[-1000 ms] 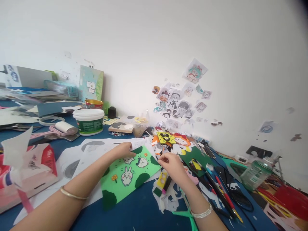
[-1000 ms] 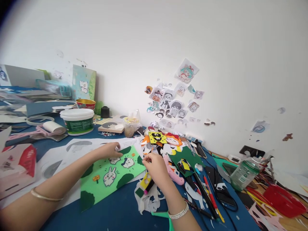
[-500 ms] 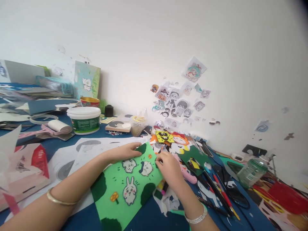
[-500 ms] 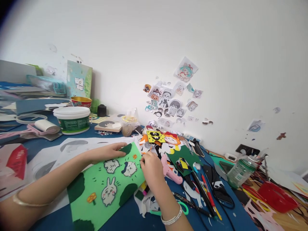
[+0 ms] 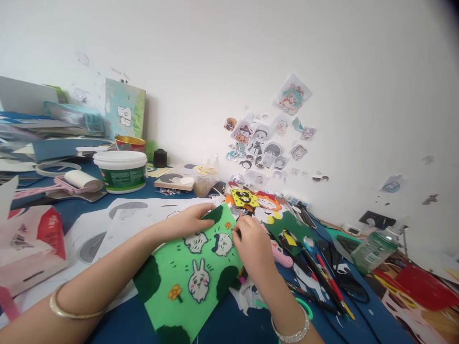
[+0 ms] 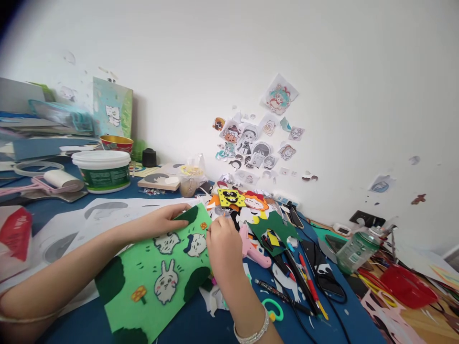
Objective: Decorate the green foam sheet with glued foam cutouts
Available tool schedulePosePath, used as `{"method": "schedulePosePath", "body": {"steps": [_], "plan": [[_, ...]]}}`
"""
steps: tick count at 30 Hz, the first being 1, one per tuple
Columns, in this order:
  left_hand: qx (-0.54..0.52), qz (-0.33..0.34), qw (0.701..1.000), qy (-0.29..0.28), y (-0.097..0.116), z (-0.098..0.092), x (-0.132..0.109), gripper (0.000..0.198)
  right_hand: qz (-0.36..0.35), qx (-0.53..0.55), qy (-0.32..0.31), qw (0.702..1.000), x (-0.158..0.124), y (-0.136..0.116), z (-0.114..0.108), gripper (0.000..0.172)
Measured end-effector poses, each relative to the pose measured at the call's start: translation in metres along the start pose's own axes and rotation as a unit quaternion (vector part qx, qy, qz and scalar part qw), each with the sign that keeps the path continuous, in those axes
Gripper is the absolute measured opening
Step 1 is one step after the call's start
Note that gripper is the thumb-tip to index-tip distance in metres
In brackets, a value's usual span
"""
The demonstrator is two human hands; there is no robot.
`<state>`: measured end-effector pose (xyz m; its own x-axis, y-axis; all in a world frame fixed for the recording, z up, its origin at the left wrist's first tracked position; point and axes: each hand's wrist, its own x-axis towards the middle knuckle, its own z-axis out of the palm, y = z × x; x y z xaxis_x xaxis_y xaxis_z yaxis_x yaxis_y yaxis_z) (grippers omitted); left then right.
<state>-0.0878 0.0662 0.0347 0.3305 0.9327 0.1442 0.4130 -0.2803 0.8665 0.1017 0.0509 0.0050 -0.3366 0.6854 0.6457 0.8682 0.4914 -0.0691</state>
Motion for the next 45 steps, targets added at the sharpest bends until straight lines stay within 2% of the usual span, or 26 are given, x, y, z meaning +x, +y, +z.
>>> {"method": "schedulePosePath", "body": {"steps": [3,12,18,23,27,31,33,45], "plan": [[0.022,0.04,0.998,-0.045,0.0,0.0,0.0,0.024,-0.003,-0.001,-0.005,1.0,0.0,0.0,0.0,0.021],[0.022,0.068,0.996,-0.054,-0.006,0.001,0.003,0.02,0.007,0.003,-0.025,1.0,0.003,0.0,-0.003,0.02],[0.045,0.061,0.994,-0.074,-0.001,-0.001,-0.001,0.022,0.072,0.082,-0.062,0.992,0.006,0.001,-0.009,0.013],[0.052,0.06,0.993,-0.087,-0.001,-0.003,-0.001,0.023,0.152,0.218,-0.106,0.958,0.008,0.011,-0.008,0.007],[0.015,0.037,0.994,-0.103,-0.003,-0.003,-0.001,0.028,0.183,0.318,-0.136,0.92,0.008,0.019,-0.011,0.002],[-0.045,0.027,0.991,-0.127,-0.002,-0.003,-0.002,0.03,0.202,0.403,-0.126,0.884,0.007,0.025,-0.014,0.009],[-0.048,0.027,0.99,-0.126,-0.002,-0.003,-0.002,0.029,0.204,0.423,-0.115,0.875,0.007,0.025,-0.012,0.012],[-0.021,0.034,0.993,-0.114,-0.003,-0.002,-0.001,0.029,0.197,0.404,-0.08,0.89,0.007,0.014,-0.003,0.014]]}}
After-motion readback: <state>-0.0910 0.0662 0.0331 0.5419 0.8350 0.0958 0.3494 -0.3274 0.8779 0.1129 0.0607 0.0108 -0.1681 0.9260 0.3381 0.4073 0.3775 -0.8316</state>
